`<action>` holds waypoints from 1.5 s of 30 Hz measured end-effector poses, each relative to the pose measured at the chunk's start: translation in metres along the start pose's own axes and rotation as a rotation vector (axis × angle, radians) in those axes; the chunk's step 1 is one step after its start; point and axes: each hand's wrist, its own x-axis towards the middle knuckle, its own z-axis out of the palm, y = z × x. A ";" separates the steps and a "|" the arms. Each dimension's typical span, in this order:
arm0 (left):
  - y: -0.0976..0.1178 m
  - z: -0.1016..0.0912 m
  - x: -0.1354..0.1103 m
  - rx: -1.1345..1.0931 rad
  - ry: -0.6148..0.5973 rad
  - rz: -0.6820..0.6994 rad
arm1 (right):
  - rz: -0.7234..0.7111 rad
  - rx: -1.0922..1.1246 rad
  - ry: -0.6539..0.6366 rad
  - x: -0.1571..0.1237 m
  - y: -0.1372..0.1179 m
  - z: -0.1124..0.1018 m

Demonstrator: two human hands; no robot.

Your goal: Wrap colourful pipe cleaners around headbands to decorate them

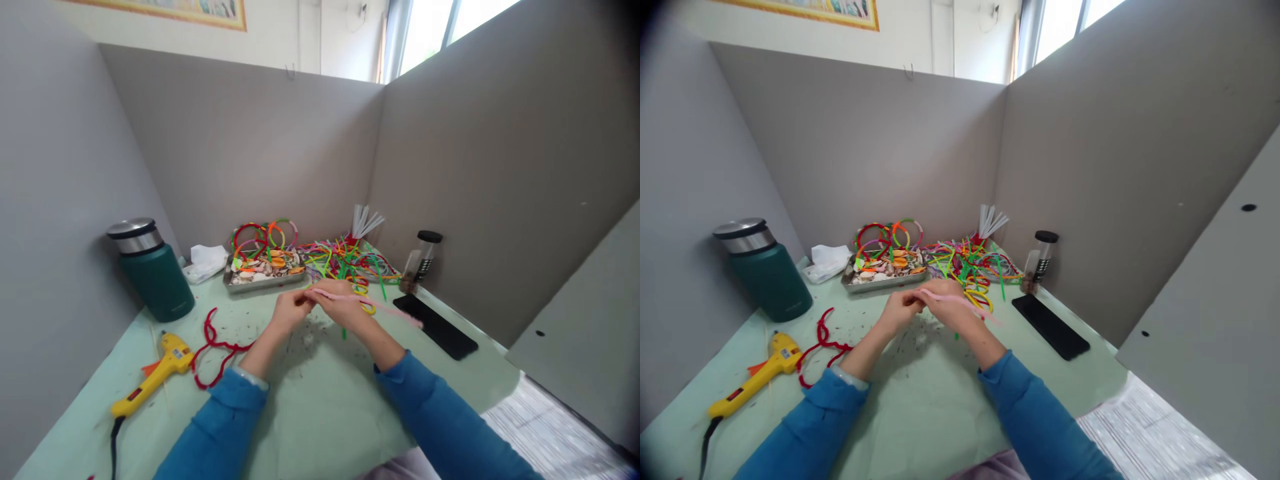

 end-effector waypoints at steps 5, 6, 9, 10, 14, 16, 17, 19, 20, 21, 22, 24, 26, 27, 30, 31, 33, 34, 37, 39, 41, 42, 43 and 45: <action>0.000 0.001 0.001 -0.061 0.071 0.058 | -0.062 0.016 0.149 -0.004 -0.002 0.011; 0.000 0.002 0.000 -0.076 0.067 0.067 | -0.072 0.016 0.167 -0.005 -0.001 0.013; -0.003 0.004 0.000 -0.108 0.038 0.076 | -0.088 0.017 0.226 -0.009 0.004 0.019; -0.003 0.005 0.000 -0.111 0.028 0.069 | -0.079 0.021 0.253 -0.010 0.006 0.021; -0.001 0.006 -0.002 -0.075 0.001 0.042 | -0.057 0.011 0.316 -0.016 0.011 0.026; 0.001 0.005 -0.001 -0.085 -0.003 0.054 | -0.065 -0.011 0.316 -0.019 0.012 0.028; 0.002 0.005 -0.001 -0.108 -0.002 0.061 | -0.060 -0.016 0.321 -0.021 0.012 0.029; 0.005 0.003 0.000 -0.188 0.018 0.063 | -0.024 -0.010 0.353 -0.023 0.013 0.030; 0.006 0.003 0.001 -0.240 0.036 0.057 | 0.001 -0.004 0.374 -0.024 0.013 0.031; 0.008 0.002 0.001 -0.294 0.055 0.044 | 0.022 0.001 0.389 -0.025 0.013 0.032; 0.009 0.001 0.002 -0.344 0.070 0.028 | 0.039 0.004 0.394 -0.026 0.013 0.033; 0.013 -0.001 0.001 -0.424 0.085 -0.008 | 0.055 0.011 0.385 -0.026 0.013 0.035; 0.016 -0.002 0.000 -0.462 0.072 -0.038 | 0.071 0.031 0.369 -0.026 0.014 0.037; 0.016 -0.002 0.000 -0.467 0.062 -0.045 | 0.081 0.047 0.367 -0.026 0.014 0.038; 0.017 -0.002 -0.001 -0.456 0.038 -0.032 | 0.113 0.092 0.358 -0.026 0.013 0.040; 0.017 -0.002 -0.002 -0.450 0.035 -0.020 | 0.120 0.104 0.350 -0.026 0.013 0.040; 0.019 -0.001 -0.002 -0.447 0.030 0.006 | 0.125 0.122 0.344 -0.026 0.013 0.040; 0.020 -0.001 -0.002 -0.452 0.030 0.017 | 0.123 0.127 0.348 -0.026 0.013 0.040; 0.024 -0.003 -0.001 -0.522 0.054 0.026 | 0.108 0.125 0.363 -0.025 0.011 0.040; 0.023 -0.005 0.001 -0.605 0.088 -0.002 | 0.086 0.107 0.359 -0.025 0.008 0.039; 0.018 -0.007 0.003 -0.692 0.145 -0.044 | 0.043 0.079 0.336 -0.026 0.005 0.039; 0.014 -0.008 0.004 -0.730 0.181 -0.066 | 0.018 0.063 0.324 -0.027 0.004 0.039; 0.010 -0.010 0.005 -0.760 0.226 -0.085 | -0.006 0.049 0.316 -0.027 0.003 0.039; 0.003 -0.014 0.007 -0.803 0.294 -0.141 | -0.031 0.033 0.324 -0.027 0.004 0.038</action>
